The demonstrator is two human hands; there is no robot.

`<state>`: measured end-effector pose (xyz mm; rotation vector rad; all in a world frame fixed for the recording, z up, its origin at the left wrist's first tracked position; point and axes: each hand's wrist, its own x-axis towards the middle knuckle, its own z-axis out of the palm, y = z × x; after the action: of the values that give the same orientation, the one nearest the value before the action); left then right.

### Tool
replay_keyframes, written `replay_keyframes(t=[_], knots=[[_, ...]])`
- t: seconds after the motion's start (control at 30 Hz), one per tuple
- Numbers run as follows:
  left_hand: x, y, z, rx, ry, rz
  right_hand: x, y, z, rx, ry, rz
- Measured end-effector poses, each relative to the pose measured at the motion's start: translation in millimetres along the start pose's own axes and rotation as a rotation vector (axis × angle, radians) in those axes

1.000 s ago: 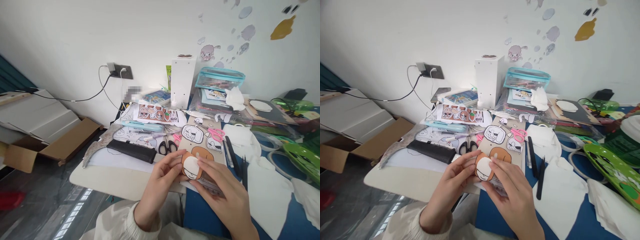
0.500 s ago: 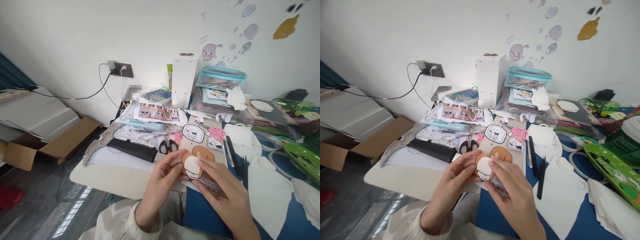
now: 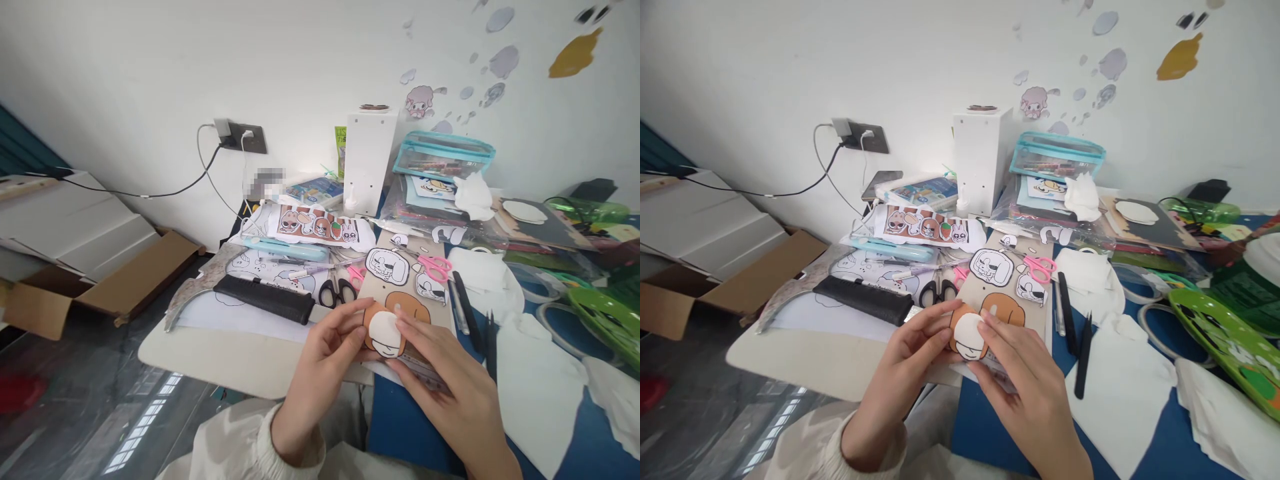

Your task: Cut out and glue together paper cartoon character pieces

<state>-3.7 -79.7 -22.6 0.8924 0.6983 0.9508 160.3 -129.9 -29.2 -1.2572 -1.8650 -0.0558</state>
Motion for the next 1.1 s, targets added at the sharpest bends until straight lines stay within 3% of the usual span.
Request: replay_keyframes(t=[0.8,1.1], knots=[[0.5,0.3,0.1,-0.002,-0.015,0.003,-2.0,1.4,0.1,0.03,-0.03,0.023],[1.4,-2.1,0.7,0.048,-0.002,0.068,-4.5,2.3,-1.6,0.046,-0.053,0.022]])
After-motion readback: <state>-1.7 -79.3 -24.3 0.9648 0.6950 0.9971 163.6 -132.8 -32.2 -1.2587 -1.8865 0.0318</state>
